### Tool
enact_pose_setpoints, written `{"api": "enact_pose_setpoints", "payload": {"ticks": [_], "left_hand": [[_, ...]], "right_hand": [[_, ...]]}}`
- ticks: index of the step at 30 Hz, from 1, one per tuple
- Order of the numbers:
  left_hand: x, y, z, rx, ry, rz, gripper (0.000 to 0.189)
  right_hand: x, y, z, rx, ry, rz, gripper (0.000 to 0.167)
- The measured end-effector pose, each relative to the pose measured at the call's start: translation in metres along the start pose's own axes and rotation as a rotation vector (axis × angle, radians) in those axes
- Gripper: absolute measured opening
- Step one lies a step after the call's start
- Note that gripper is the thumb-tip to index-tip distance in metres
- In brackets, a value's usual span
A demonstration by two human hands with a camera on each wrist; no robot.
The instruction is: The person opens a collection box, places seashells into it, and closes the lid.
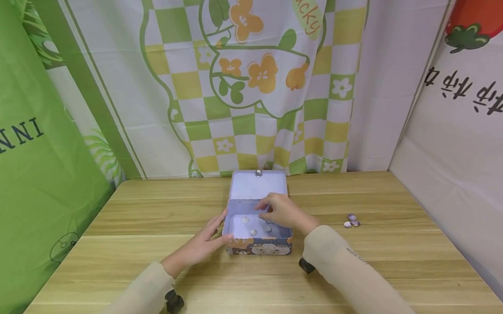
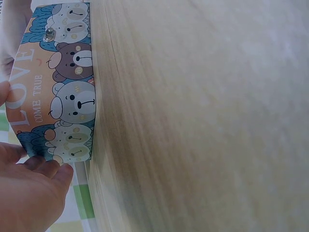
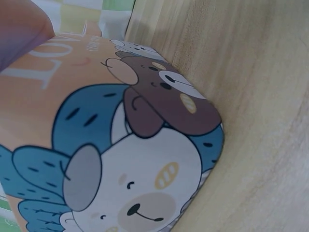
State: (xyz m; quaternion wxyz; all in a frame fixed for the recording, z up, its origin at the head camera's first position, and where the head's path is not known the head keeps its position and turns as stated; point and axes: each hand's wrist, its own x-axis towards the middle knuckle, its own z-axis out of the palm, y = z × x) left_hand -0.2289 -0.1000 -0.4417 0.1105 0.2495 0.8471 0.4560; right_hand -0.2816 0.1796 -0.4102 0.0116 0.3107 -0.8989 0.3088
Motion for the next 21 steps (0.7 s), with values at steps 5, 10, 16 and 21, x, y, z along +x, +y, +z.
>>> {"api": "enact_pose_setpoints", "payload": {"ticks": [5, 10, 16, 21], "left_hand": [[-0.001, 0.001, 0.000, -0.005, -0.001, -0.003, 0.081], [-0.002, 0.001, -0.001, -0.020, 0.002, -0.001, 0.079], [-0.002, 0.000, 0.000, -0.011, 0.002, -0.004, 0.080], [-0.001, 0.000, 0.000, 0.001, -0.006, -0.007, 0.081]], "right_hand": [[0.000, -0.001, 0.000, 0.000, -0.006, 0.005, 0.021], [0.000, 0.000, -0.003, -0.011, -0.001, 0.005, 0.021], [-0.005, 0.001, -0.013, -0.009, 0.015, 0.003, 0.021], [-0.014, 0.002, -0.029, 0.018, 0.043, 0.034, 0.021]]}}
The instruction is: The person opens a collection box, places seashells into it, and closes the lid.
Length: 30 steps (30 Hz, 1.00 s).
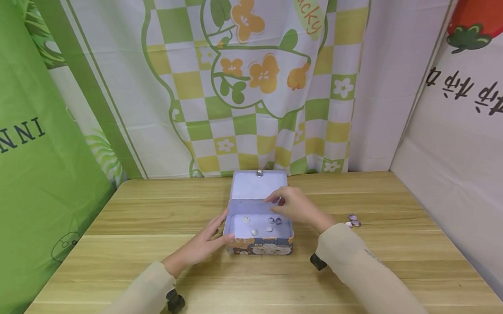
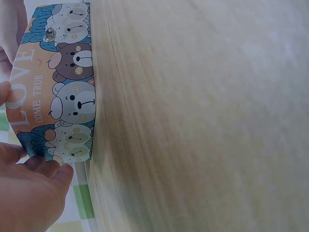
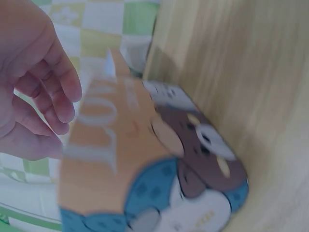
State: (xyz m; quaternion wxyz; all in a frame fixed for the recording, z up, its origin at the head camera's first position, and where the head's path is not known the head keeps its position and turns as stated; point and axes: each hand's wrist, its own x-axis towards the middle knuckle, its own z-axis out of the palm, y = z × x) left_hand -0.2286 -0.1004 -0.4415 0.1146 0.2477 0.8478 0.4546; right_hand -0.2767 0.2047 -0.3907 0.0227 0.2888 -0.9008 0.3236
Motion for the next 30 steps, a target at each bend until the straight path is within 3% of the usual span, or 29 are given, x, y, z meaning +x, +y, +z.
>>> {"api": "enact_pose_setpoints", "payload": {"ticks": [8, 14, 24, 30], "left_hand": [[-0.001, 0.001, 0.000, -0.016, -0.012, -0.017, 0.081], [-0.001, 0.002, -0.001, -0.018, -0.014, -0.017, 0.082], [0.000, 0.001, -0.001, -0.009, -0.013, -0.011, 0.083], [-0.001, 0.003, -0.001, -0.015, -0.012, -0.017, 0.080]], "right_hand": [[-0.015, 0.013, -0.029, 0.026, 0.051, -0.006, 0.020], [-0.032, 0.026, -0.043, -0.032, 0.075, 0.030, 0.019], [-0.066, 0.051, -0.054, -0.082, 0.051, 0.129, 0.021], [-0.087, 0.076, -0.059, -0.060, -0.014, 0.190, 0.026]]}}
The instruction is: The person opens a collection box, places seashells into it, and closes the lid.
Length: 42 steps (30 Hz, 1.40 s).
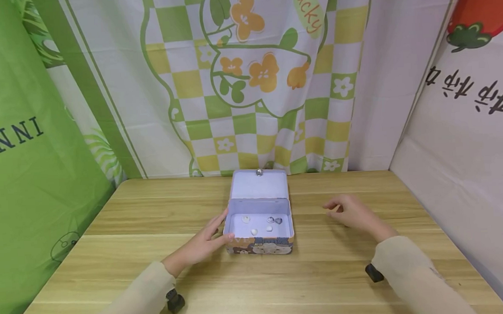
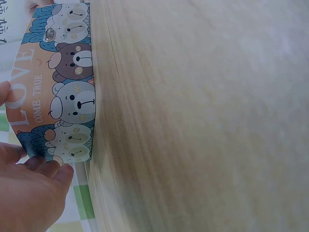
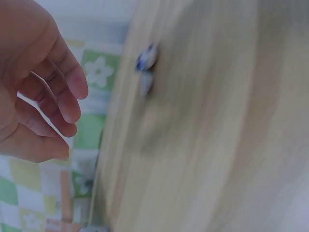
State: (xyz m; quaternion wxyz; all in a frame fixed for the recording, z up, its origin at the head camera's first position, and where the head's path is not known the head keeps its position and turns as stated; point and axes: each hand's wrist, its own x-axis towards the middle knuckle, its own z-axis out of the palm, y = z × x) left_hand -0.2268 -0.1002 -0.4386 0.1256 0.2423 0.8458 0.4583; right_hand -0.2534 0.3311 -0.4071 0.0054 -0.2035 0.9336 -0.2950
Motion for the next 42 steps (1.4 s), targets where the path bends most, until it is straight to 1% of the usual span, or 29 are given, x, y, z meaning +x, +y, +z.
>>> {"api": "enact_pose_setpoints", "payload": {"ticks": [4, 8, 12, 16, 18, 24, 30, 35, 42], "left_hand": [[0.000, -0.001, 0.000, -0.003, 0.000, -0.002, 0.080], [0.001, -0.002, 0.001, 0.003, -0.001, 0.001, 0.080], [0.002, -0.004, 0.001, 0.003, -0.001, 0.002, 0.080], [0.002, -0.005, 0.001, -0.007, -0.001, -0.001, 0.080], [0.002, -0.005, 0.001, -0.005, 0.001, -0.001, 0.080], [0.000, -0.001, 0.001, -0.002, 0.004, -0.002, 0.080], [0.000, -0.001, 0.000, -0.011, -0.003, 0.001, 0.079], [0.001, -0.001, 0.001, -0.008, 0.002, 0.000, 0.079], [0.001, -0.002, 0.000, -0.016, -0.002, -0.002, 0.081]], "right_hand": [[-0.011, 0.016, -0.001, 0.010, -0.039, 0.044, 0.029], [-0.020, 0.026, -0.002, 0.005, -0.060, 0.085, 0.029], [-0.024, 0.034, -0.003, -0.013, -0.067, 0.070, 0.026], [-0.026, 0.039, -0.003, -0.004, -0.087, 0.092, 0.025], [-0.027, 0.041, -0.003, -0.014, -0.084, 0.108, 0.026], [-0.027, 0.044, 0.000, -0.045, -0.048, 0.073, 0.026], [-0.027, 0.045, 0.002, -0.049, -0.045, 0.097, 0.025], [-0.026, 0.043, 0.002, -0.074, -0.033, 0.102, 0.023], [-0.022, 0.036, 0.003, -0.107, -0.016, 0.068, 0.022]]}}
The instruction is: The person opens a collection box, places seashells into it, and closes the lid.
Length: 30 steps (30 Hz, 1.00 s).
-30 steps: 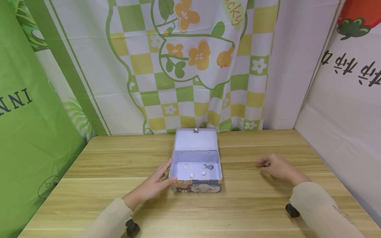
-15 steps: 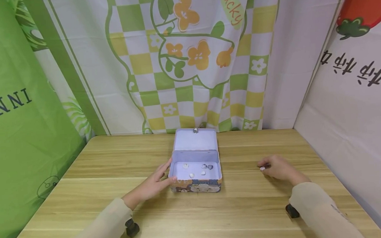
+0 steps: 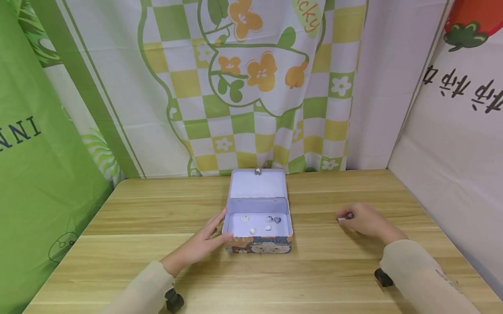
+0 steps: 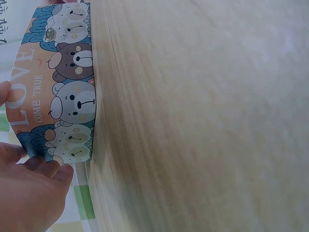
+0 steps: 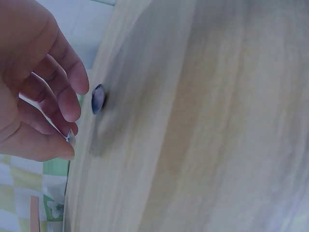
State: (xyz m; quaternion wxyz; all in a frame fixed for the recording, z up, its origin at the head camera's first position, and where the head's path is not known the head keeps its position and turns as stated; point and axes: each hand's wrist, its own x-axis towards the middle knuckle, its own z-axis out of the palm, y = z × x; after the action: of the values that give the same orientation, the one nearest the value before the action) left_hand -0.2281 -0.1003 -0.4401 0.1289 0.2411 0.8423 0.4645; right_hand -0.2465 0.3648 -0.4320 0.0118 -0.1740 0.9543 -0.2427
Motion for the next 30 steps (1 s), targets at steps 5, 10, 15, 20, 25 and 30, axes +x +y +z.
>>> {"api": "enact_pose_setpoints", "payload": {"ticks": [5, 10, 15, 20, 25, 30], "left_hand": [[0.001, -0.002, 0.000, 0.007, -0.004, 0.004, 0.082], [0.003, -0.005, 0.001, 0.014, -0.001, 0.003, 0.082], [0.003, -0.004, 0.001, 0.017, 0.005, 0.000, 0.080], [0.004, -0.004, 0.001, 0.013, -0.002, 0.005, 0.080], [0.004, -0.005, 0.000, 0.019, -0.006, 0.008, 0.079], [0.003, -0.005, 0.000, 0.005, -0.006, -0.005, 0.080]], "right_hand": [[0.002, -0.009, -0.004, 0.021, -0.018, 0.017, 0.026], [0.006, -0.018, -0.009, 0.058, -0.024, 0.019, 0.029], [0.011, -0.032, -0.016, 0.068, -0.012, -0.025, 0.028], [0.015, -0.049, -0.020, 0.065, 0.009, -0.045, 0.027], [0.021, -0.064, -0.021, 0.041, 0.024, -0.064, 0.025], [0.028, -0.080, -0.019, 0.043, 0.029, -0.090, 0.024]]}}
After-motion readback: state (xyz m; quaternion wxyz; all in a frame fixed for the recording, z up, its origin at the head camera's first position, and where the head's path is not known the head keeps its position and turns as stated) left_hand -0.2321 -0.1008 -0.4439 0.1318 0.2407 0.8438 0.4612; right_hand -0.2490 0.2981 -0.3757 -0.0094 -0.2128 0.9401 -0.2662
